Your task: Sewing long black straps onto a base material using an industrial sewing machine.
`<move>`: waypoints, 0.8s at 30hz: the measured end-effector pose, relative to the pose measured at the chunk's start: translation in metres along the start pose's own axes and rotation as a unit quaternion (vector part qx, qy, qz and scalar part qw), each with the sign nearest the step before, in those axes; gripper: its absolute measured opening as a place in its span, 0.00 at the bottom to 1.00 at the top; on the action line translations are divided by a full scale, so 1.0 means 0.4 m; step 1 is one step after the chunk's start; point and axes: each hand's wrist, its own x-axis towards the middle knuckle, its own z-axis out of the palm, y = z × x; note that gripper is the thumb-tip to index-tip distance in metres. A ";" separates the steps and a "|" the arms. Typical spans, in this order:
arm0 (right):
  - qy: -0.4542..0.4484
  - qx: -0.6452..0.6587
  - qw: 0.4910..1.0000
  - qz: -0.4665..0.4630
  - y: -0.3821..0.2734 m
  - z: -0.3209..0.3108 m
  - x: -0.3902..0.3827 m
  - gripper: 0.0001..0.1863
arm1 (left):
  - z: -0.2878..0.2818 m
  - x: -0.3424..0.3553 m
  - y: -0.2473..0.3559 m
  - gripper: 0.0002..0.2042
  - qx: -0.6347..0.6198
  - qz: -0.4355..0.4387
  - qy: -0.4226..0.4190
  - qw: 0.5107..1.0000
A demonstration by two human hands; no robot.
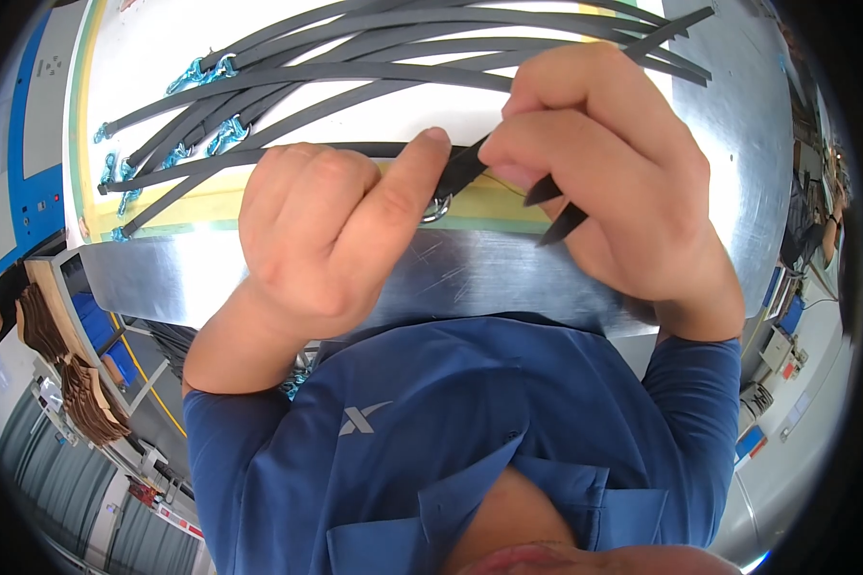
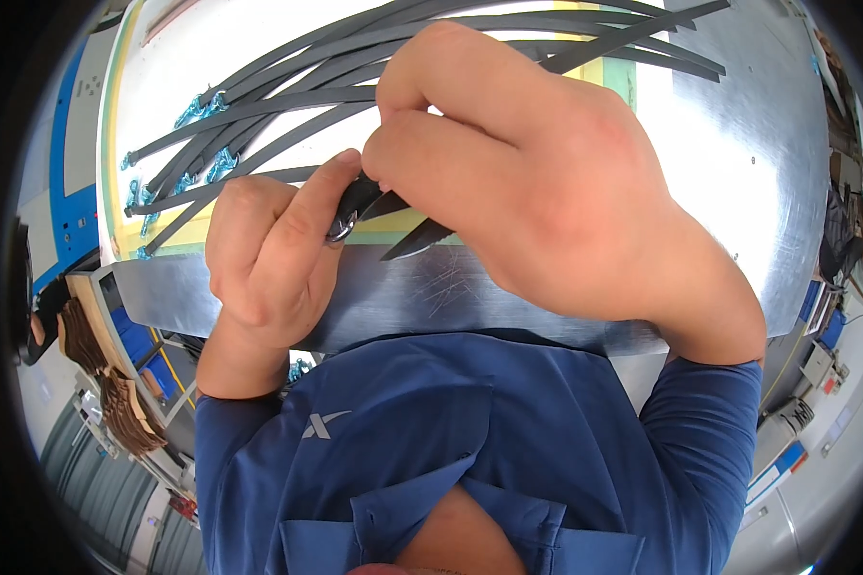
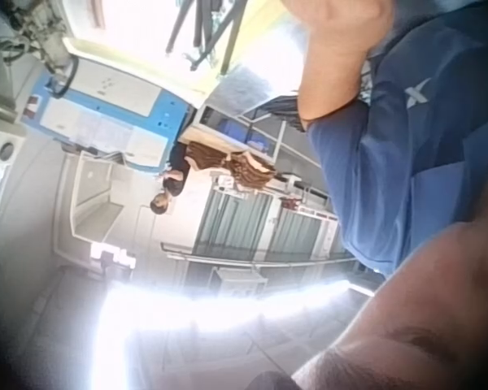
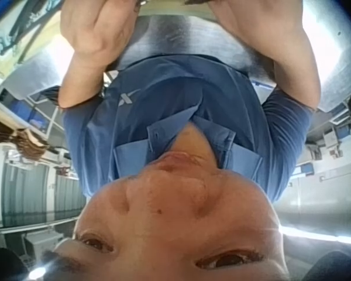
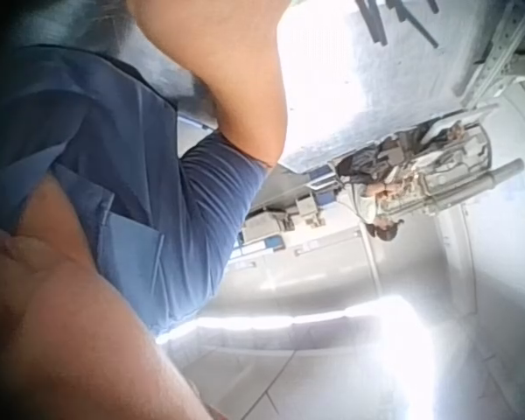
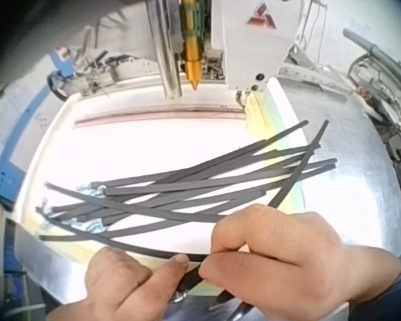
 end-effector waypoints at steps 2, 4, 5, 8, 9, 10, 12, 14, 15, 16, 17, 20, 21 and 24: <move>-0.114 -0.007 0.993 0.017 -0.013 -0.036 0.027 0.13 | 0.002 -0.006 -0.001 0.24 -0.004 -0.001 -0.001 1.000; -0.124 -0.004 0.991 0.042 -0.024 -0.045 0.030 0.14 | 0.005 -0.008 -0.002 0.23 -0.011 0.000 -0.002 1.000; -0.134 0.000 0.989 0.066 -0.028 -0.048 0.031 0.16 | 0.006 -0.009 -0.004 0.23 -0.018 0.003 -0.017 1.000; -0.162 -0.013 0.981 0.102 -0.037 -0.057 0.035 0.19 | 0.008 -0.015 -0.005 0.23 -0.020 0.009 -0.042 0.999; -0.162 -0.014 0.981 0.103 -0.038 -0.060 0.035 0.19 | 0.010 -0.015 -0.005 0.23 -0.017 0.014 -0.052 0.998; -0.174 -0.015 0.979 0.107 -0.039 -0.062 0.035 0.19 | 0.010 -0.015 -0.004 0.23 -0.018 0.014 -0.052 0.998; -0.185 -0.016 0.976 0.112 -0.038 -0.068 0.034 0.20 | 0.008 -0.013 -0.003 0.23 -0.021 0.011 -0.075 0.997; -0.210 -0.048 0.971 0.103 -0.036 -0.075 0.031 0.19 | 0.009 -0.015 -0.001 0.23 -0.020 0.009 -0.076 0.997; -0.210 -0.048 0.971 0.104 -0.035 -0.078 0.032 0.19 | 0.010 -0.015 -0.001 0.23 -0.019 0.008 -0.077 0.997; -0.229 -0.055 0.966 0.106 -0.035 -0.081 0.033 0.18 | 0.010 -0.015 0.000 0.23 -0.020 0.008 -0.077 0.997; -0.248 -0.063 0.961 0.108 -0.035 -0.083 0.034 0.17 | 0.011 -0.014 0.000 0.23 -0.024 0.009 -0.080 0.996; -0.244 -0.021 0.961 0.129 -0.035 -0.075 0.031 0.14 | 0.013 -0.014 0.001 0.22 -0.029 0.012 -0.084 0.996; -0.244 -0.021 0.961 0.129 -0.036 -0.071 0.030 0.14 | 0.015 -0.014 0.002 0.22 -0.032 0.015 -0.086 0.996; -0.232 0.075 0.955 0.169 -0.028 -0.054 0.020 0.09 | 0.019 -0.014 0.006 0.22 -0.036 0.034 -0.079 0.996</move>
